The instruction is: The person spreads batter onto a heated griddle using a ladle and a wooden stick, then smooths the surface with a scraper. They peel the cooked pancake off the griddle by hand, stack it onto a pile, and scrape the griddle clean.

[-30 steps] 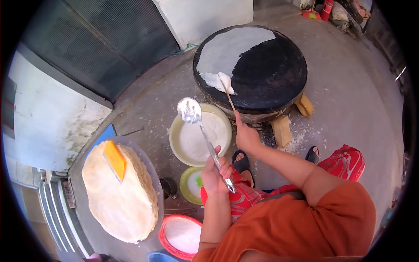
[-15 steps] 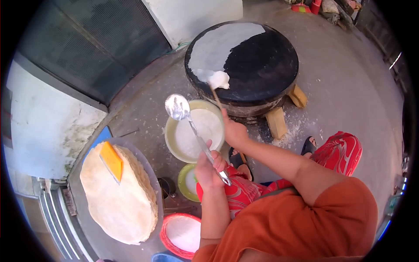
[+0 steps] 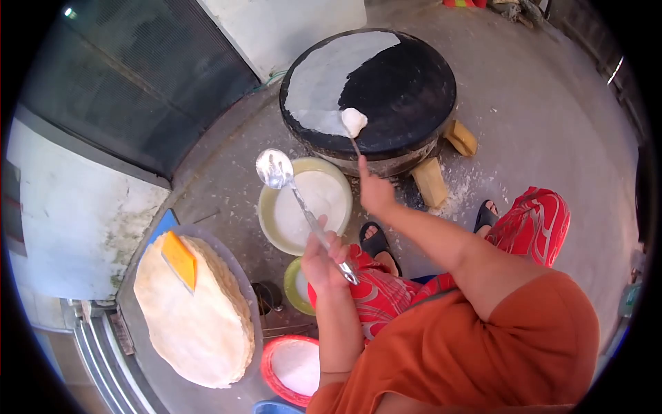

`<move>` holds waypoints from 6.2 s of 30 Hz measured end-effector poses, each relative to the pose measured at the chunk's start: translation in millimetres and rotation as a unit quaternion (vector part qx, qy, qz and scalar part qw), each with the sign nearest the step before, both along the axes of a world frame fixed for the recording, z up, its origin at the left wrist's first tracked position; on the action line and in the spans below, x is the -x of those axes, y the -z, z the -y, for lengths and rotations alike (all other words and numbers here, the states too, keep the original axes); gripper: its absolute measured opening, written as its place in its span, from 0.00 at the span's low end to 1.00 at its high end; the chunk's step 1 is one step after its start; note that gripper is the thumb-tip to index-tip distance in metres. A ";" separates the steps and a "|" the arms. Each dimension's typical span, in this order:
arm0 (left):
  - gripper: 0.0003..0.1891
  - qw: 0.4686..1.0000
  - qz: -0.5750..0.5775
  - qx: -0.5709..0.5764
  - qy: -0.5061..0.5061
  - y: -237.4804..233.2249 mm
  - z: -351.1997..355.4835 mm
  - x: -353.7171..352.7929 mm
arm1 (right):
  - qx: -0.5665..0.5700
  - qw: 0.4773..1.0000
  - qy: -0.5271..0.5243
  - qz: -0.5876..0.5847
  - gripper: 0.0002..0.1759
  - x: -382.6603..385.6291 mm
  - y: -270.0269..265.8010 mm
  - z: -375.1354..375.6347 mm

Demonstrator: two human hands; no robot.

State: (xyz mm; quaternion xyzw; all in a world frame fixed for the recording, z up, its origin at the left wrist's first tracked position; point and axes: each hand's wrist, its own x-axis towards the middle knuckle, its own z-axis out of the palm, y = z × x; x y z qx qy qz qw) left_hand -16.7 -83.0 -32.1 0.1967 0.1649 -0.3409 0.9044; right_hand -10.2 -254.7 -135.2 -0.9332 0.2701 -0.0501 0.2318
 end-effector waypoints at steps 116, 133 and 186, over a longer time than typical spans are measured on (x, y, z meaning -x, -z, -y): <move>0.19 0.986 -0.131 -0.076 -0.073 -0.8 133.9 -24.7 | 0.126 0.992 0.006 0.017 0.18 -95.1 -23.9 482.5; 0.19 0.991 -0.116 -0.037 -0.048 -3.0 105.4 -11.3 | -0.284 0.930 0.201 0.116 0.15 -16.9 -21.1 429.8; 0.18 0.997 -0.073 -0.010 -0.029 1.4 65.1 0.2 | -0.073 0.983 -0.168 -0.006 0.16 -4.1 -92.5 304.0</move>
